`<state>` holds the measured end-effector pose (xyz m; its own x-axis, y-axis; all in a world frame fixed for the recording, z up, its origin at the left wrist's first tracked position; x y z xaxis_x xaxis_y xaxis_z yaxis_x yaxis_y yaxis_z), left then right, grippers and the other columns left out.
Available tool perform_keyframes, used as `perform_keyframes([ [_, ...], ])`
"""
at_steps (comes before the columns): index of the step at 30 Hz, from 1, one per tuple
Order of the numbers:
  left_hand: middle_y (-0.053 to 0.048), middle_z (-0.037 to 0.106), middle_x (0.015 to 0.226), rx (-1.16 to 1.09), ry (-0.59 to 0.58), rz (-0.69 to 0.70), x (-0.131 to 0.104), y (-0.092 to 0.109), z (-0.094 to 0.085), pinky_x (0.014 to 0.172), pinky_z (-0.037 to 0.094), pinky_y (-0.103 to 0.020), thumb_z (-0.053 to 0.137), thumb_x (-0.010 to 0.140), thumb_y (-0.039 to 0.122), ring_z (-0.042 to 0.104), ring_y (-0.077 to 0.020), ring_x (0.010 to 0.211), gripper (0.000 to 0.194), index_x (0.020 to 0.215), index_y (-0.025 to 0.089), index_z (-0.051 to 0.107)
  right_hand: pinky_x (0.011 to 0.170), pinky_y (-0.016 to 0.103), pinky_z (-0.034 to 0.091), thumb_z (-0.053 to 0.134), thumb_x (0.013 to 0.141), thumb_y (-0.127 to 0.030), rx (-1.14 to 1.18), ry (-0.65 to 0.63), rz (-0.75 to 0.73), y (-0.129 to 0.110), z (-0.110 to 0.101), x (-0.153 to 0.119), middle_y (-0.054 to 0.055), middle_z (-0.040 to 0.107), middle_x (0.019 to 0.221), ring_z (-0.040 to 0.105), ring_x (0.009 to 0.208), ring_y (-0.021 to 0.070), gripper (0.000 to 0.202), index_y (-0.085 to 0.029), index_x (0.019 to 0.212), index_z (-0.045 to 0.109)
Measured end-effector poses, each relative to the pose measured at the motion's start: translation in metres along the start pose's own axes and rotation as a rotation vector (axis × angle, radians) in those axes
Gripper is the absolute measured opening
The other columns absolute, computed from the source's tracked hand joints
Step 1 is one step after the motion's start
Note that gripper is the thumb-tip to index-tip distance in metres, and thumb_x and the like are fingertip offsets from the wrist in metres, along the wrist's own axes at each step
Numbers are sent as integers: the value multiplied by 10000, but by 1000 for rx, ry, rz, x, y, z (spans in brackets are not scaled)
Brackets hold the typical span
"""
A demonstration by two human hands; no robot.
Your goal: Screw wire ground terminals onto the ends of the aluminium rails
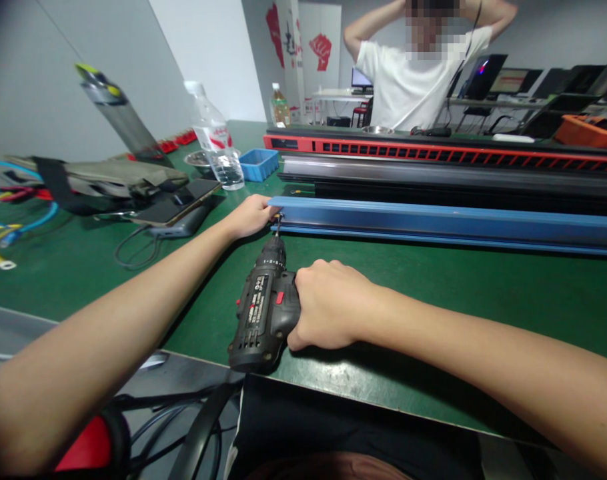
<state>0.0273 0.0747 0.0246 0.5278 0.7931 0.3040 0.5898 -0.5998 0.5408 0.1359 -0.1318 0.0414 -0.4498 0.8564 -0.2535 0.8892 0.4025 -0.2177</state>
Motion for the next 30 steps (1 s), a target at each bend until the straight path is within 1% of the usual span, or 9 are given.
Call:
perform_keyframes([
  [3, 10, 436, 519, 0, -1, 7, 0, 0, 0, 556, 281, -244, 446, 854, 431, 391, -119, 558, 421, 511, 189, 420, 513, 299, 402, 713, 624, -489, 1, -6, 9, 1, 1, 0, 104, 735, 762, 661, 629, 247, 361, -185, 818, 728],
  [7, 8, 455, 529, -19, -1, 6, 0, -1, 0, 558, 285, -242, 455, 856, 432, 394, -118, 563, 420, 518, 184, 436, 513, 303, 402, 711, 621, -509, -5, -8, 3, 0, 1, 0, 110, 734, 763, 660, 628, 251, 384, -181, 820, 729],
  [14, 14, 429, 528, -18, -3, -3, 0, -1, 0, 556, 280, -241, 461, 853, 421, 384, -114, 560, 417, 513, 183, 426, 488, 287, 377, 712, 615, -481, 10, 3, 5, 1, 0, 0, 84, 708, 707, 638, 596, 228, 325, -192, 762, 690],
  [20, 17, 406, 517, -32, -3, 12, 0, 0, 0, 557, 275, -244, 465, 854, 427, 364, -114, 559, 423, 509, 188, 415, 504, 294, 390, 713, 626, -478, 4, -9, 8, 1, 1, 0, 94, 724, 740, 654, 622, 238, 338, -188, 800, 715],
  [26, 14, 434, 527, -25, -10, -16, -1, 0, 0, 569, 282, -253, 470, 864, 393, 384, -121, 566, 410, 513, 186, 430, 518, 300, 401, 713, 628, -492, -1, -14, 3, 0, 0, 0, 108, 736, 762, 662, 633, 247, 372, -180, 829, 738],
  [30, 16, 431, 525, -27, -6, -29, -1, 0, 0, 570, 277, -252, 481, 865, 365, 386, -121, 565, 402, 510, 184, 429, 502, 293, 386, 713, 614, -501, 6, -4, 2, 0, 0, 0, 100, 719, 728, 645, 604, 235, 368, -182, 798, 719],
])
Point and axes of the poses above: each hand's wrist, its own x-axis towards the middle knuckle, its own z-axis out of the palm, y = z × x, the point moved 8 cm from there along x, towards the middle knuckle
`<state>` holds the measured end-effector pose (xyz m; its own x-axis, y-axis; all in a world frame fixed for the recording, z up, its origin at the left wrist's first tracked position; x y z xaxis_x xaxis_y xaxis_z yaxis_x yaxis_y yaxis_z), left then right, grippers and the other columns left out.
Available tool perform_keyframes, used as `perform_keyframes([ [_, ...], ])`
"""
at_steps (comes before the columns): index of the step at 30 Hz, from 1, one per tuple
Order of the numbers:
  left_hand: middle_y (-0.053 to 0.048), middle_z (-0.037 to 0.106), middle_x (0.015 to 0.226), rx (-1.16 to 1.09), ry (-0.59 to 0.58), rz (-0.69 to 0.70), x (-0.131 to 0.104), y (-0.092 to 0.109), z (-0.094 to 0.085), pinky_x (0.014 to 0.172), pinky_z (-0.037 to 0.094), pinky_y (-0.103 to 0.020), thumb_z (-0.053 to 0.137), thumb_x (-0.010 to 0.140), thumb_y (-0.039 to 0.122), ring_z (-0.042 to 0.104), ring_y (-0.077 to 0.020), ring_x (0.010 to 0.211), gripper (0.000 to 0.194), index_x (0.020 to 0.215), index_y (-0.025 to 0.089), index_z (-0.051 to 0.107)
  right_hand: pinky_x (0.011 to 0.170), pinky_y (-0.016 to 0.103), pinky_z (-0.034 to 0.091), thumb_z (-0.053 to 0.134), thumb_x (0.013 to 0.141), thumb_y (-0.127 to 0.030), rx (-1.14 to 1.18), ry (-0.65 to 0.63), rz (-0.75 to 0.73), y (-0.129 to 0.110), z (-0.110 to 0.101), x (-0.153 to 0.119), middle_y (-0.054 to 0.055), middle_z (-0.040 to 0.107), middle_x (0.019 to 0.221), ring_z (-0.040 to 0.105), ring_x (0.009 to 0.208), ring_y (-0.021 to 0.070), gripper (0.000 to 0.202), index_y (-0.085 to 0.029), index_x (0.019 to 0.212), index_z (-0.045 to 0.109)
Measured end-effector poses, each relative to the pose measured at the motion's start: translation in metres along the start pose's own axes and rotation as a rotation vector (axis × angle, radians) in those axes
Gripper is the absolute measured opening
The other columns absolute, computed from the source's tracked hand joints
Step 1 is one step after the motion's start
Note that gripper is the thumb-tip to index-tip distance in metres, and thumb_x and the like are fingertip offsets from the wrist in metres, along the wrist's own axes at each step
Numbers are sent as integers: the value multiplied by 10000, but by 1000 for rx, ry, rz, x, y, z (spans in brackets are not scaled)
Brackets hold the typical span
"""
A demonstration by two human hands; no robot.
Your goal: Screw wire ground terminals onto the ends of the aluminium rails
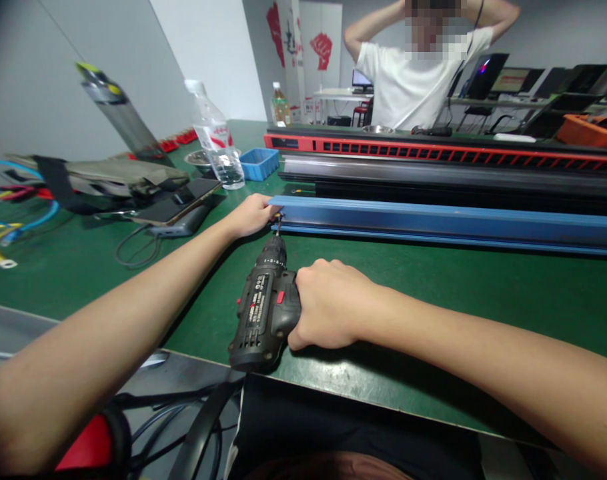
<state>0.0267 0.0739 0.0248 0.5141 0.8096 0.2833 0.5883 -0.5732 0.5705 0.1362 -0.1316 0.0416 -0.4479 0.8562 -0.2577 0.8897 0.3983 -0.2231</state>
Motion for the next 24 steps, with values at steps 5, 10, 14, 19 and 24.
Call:
perform_keyframes([
  [5, 16, 441, 520, 4, 6, -6, 0, 1, 0, 580, 293, -251, 483, 867, 338, 402, -124, 567, 395, 506, 180, 447, 492, 281, 374, 716, 613, -480, 7, 10, -6, -1, 0, 0, 71, 685, 676, 614, 573, 211, 318, -193, 740, 668],
  [10, 18, 424, 522, 24, -5, -34, -1, 2, 0, 581, 287, -258, 463, 864, 342, 390, -124, 567, 390, 508, 187, 428, 493, 281, 376, 719, 619, -470, -1, 10, 2, 0, -1, 0, 65, 684, 679, 614, 578, 209, 306, -196, 743, 661],
  [14, 20, 412, 530, 29, -8, -51, -1, 2, 0, 579, 281, -254, 458, 858, 361, 383, -119, 567, 391, 511, 187, 417, 500, 286, 381, 718, 622, -483, -7, 3, 1, 0, -1, 1, 74, 696, 692, 628, 590, 220, 323, -194, 761, 682],
  [19, 15, 422, 530, 21, -10, -5, 0, 2, 1, 575, 284, -252, 448, 856, 393, 392, -122, 573, 397, 518, 186, 429, 512, 295, 389, 720, 627, -484, -6, -3, -6, -1, 0, 1, 84, 711, 715, 641, 607, 235, 336, -190, 788, 703],
  [24, 12, 421, 532, 28, -8, -5, 1, 1, 1, 573, 285, -255, 438, 854, 421, 388, -123, 576, 408, 518, 192, 412, 504, 292, 386, 721, 619, -498, 4, 0, -10, 0, 1, 1, 81, 706, 706, 635, 594, 229, 350, -190, 784, 702],
])
Point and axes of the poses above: each hand's wrist, its own x-axis towards the middle knuckle, its own z-axis out of the palm, y = z × x, the point moved 8 cm from there along x, towards the middle knuckle
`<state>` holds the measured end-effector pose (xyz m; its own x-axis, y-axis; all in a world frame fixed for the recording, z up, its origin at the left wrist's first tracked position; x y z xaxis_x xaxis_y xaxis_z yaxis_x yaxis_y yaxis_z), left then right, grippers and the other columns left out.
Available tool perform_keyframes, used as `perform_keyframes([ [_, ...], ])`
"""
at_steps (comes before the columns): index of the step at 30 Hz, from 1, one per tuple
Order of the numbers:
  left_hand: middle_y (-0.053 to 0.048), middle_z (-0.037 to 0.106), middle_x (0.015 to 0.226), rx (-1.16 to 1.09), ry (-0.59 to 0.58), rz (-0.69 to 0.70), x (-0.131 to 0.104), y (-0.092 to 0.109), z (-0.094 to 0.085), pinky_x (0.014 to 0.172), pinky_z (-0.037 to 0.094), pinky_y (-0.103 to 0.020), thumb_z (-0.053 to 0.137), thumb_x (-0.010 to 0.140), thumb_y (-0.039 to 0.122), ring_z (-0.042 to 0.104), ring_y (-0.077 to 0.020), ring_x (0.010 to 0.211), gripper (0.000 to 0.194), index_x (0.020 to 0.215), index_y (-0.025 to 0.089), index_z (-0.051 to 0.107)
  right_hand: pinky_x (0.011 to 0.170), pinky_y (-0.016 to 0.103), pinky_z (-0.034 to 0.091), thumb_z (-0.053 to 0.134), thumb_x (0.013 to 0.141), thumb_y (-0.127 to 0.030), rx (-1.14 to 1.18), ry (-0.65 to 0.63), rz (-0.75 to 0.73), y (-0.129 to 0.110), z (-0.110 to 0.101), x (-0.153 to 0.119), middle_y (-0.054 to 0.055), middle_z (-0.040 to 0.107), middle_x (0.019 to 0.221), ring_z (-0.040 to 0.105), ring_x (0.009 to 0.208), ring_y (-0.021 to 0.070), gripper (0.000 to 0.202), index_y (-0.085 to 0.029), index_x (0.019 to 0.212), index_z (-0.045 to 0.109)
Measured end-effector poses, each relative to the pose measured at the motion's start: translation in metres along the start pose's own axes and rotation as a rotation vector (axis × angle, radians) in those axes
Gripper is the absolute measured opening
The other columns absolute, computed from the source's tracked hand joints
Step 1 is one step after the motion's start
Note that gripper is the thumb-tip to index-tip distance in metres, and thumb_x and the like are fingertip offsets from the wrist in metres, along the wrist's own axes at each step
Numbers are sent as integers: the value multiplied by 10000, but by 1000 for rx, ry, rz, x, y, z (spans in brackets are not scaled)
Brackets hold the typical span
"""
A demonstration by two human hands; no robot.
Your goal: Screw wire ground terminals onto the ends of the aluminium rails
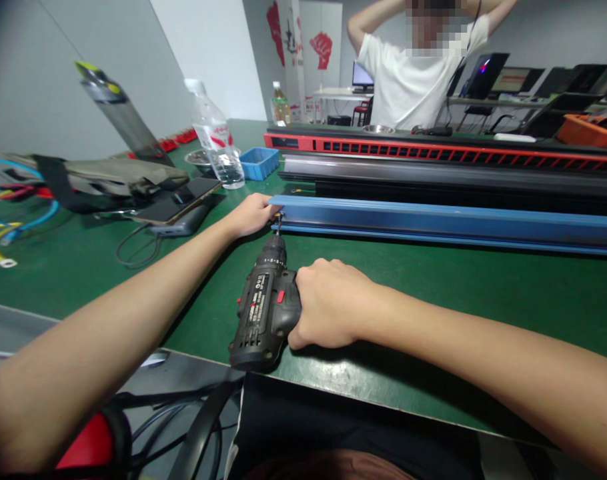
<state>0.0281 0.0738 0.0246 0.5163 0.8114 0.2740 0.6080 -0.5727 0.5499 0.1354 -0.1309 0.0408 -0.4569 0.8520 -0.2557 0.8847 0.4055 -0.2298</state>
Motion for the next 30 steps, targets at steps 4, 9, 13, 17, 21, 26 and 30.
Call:
perform_keyframes([
  [4, 13, 422, 531, 1, -1, 14, 0, 0, 0, 573, 288, -250, 435, 854, 428, 393, -121, 575, 411, 520, 188, 426, 513, 297, 400, 718, 617, -510, -5, -5, 8, 1, 0, 0, 83, 708, 714, 641, 607, 234, 367, -190, 797, 709],
  [9, 18, 415, 519, -8, 7, 31, 1, -2, 0, 561, 282, -251, 446, 853, 413, 383, -117, 561, 404, 520, 185, 433, 515, 298, 402, 714, 612, -518, -7, -1, 6, 1, 0, -1, 78, 704, 712, 640, 608, 230, 368, -194, 787, 701],
  [13, 19, 420, 517, -7, 13, 51, 1, -3, 0, 552, 271, -244, 447, 859, 415, 380, -112, 557, 412, 520, 183, 423, 512, 296, 402, 716, 610, -514, -6, -1, 12, 1, 1, 0, 72, 702, 707, 636, 603, 225, 359, -198, 777, 695],
  [17, 17, 420, 512, 2, 11, 51, 1, -1, 0, 547, 272, -242, 439, 863, 416, 381, -111, 551, 421, 512, 184, 418, 505, 296, 397, 716, 609, -510, -4, 2, 9, 1, 1, 0, 64, 693, 689, 626, 590, 220, 346, -201, 761, 687],
  [21, 16, 421, 507, -7, 10, 52, 1, 1, 0, 544, 277, -241, 441, 857, 384, 385, -113, 547, 403, 507, 185, 425, 515, 300, 397, 717, 609, -509, -8, 9, 4, 1, 0, 0, 73, 703, 705, 636, 604, 227, 352, -198, 773, 696],
  [26, 14, 441, 512, -13, 5, 28, 1, -1, 0, 553, 279, -246, 460, 856, 355, 391, -114, 547, 390, 507, 183, 434, 511, 299, 393, 718, 612, -517, -14, 3, 14, 1, 1, -1, 77, 713, 725, 642, 609, 231, 367, -197, 791, 704],
  [30, 15, 452, 522, -7, 7, 26, 1, -3, 0, 559, 282, -247, 464, 864, 357, 396, -116, 555, 390, 519, 177, 452, 512, 300, 394, 719, 610, -514, -8, -3, 15, 1, 1, 0, 74, 712, 723, 637, 607, 227, 365, -197, 791, 704],
])
Point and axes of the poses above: each hand's wrist, its own x-axis towards the middle knuckle, its own z-axis out of the palm, y = z × x, the point moved 8 cm from there along x, towards the middle knuckle
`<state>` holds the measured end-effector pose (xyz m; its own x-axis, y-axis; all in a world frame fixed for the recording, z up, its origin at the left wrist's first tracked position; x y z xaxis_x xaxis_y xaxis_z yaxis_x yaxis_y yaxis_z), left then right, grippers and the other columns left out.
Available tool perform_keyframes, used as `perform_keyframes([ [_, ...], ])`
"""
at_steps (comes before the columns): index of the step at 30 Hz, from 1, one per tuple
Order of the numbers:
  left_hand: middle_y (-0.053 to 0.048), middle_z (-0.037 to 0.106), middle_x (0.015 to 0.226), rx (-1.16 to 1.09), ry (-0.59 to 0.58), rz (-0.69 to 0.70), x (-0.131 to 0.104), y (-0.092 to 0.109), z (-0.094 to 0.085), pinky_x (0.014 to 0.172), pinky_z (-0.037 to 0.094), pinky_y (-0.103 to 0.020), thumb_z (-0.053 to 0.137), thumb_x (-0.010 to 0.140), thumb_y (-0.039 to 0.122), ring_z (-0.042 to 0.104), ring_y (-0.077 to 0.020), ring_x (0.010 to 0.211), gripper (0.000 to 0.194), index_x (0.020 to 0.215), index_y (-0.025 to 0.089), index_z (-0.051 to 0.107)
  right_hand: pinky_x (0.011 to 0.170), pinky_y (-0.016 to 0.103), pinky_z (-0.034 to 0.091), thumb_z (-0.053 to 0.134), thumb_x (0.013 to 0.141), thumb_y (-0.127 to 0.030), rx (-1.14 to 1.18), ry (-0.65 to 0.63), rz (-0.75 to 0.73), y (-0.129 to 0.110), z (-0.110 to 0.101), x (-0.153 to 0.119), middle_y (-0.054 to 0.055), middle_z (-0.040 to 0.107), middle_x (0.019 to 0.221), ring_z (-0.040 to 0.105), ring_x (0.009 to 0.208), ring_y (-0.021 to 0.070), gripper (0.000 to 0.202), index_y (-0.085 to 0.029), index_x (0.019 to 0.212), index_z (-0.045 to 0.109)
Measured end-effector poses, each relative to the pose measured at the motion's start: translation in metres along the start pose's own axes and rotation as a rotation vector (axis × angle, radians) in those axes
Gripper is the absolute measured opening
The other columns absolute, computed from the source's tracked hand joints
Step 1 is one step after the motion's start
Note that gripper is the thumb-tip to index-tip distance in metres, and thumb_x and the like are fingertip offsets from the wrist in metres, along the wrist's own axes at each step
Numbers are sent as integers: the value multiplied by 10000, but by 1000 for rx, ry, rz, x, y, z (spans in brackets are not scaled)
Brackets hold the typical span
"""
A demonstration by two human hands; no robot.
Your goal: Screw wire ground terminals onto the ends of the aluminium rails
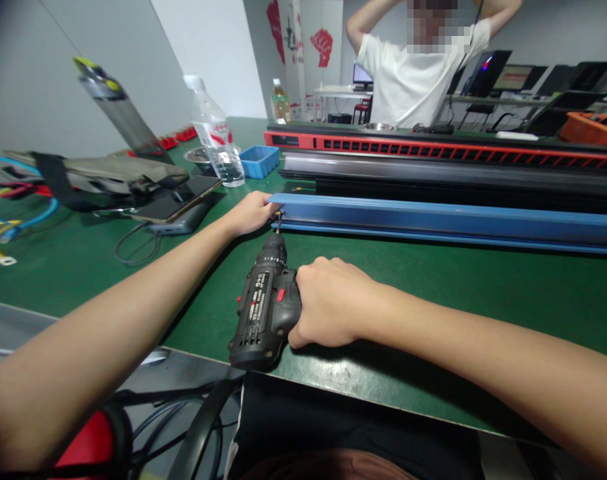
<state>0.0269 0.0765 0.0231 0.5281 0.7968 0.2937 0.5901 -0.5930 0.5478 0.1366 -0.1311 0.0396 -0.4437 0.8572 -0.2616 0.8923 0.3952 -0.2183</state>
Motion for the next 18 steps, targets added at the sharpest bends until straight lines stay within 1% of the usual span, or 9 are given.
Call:
perform_keyframes([
  [5, 20, 436, 519, 4, 5, 35, 0, 2, 0, 545, 274, -237, 451, 869, 396, 389, -113, 558, 415, 518, 174, 445, 498, 296, 385, 719, 602, -507, 10, 2, -3, 0, -1, 0, 67, 700, 704, 620, 589, 216, 360, -195, 779, 698],
  [9, 18, 430, 523, 2, 5, 26, 0, 1, 0, 550, 271, -243, 444, 870, 414, 381, -115, 566, 422, 522, 175, 451, 498, 297, 384, 717, 607, -492, 14, -1, -6, 0, -2, 0, 73, 701, 710, 620, 594, 216, 351, -189, 784, 702],
  [14, 19, 422, 527, -28, 6, 16, 0, 1, 0, 558, 267, -250, 468, 866, 406, 369, -115, 568, 415, 520, 180, 437, 505, 296, 387, 717, 616, -477, 21, -14, -4, -1, -2, -1, 75, 708, 730, 623, 608, 215, 340, -189, 796, 707],
  [18, 17, 435, 527, -12, -3, 1, -1, 2, 0, 572, 277, -254, 467, 874, 379, 381, -119, 571, 410, 518, 177, 446, 495, 288, 375, 711, 614, -484, 18, -3, -19, -1, -2, -1, 58, 681, 689, 591, 577, 194, 330, -192, 767, 683],
])
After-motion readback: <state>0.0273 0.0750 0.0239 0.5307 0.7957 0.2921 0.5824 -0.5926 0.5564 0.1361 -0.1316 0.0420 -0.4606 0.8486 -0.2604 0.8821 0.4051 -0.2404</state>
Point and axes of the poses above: each hand's wrist, its own x-axis towards the middle knuckle, its own z-axis out of the palm, y = z × x, the point moved 8 cm from there along x, towards the middle knuckle
